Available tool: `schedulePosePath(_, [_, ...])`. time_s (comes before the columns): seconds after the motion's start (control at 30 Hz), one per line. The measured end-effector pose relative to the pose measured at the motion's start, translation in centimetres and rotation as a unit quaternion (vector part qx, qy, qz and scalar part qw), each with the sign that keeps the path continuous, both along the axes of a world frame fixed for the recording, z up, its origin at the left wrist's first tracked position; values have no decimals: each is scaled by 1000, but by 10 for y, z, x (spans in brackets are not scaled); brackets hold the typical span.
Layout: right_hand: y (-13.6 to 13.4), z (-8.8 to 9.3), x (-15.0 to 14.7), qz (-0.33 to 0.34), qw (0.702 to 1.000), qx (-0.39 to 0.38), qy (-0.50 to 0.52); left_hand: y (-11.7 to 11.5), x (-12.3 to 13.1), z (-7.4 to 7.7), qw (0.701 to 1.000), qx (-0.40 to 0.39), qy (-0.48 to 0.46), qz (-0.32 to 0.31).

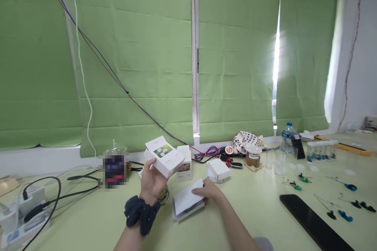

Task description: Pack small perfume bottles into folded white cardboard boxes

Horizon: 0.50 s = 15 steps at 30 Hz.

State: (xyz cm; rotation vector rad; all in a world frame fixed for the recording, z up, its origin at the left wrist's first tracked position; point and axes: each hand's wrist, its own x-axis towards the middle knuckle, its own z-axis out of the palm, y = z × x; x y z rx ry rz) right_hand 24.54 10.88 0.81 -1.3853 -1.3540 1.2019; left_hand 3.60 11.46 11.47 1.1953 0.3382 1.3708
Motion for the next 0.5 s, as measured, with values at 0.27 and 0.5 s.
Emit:
schedulePosePath(0.27, [-27, 39, -33, -220, 809, 488, -243, 1, 26, -16, 966, -155, -187, -83])
schedulePosePath(0.5, [-38, 46, -47, -206, 765, 566, -228, -10, 40, -15, 969, -176, -157, -71])
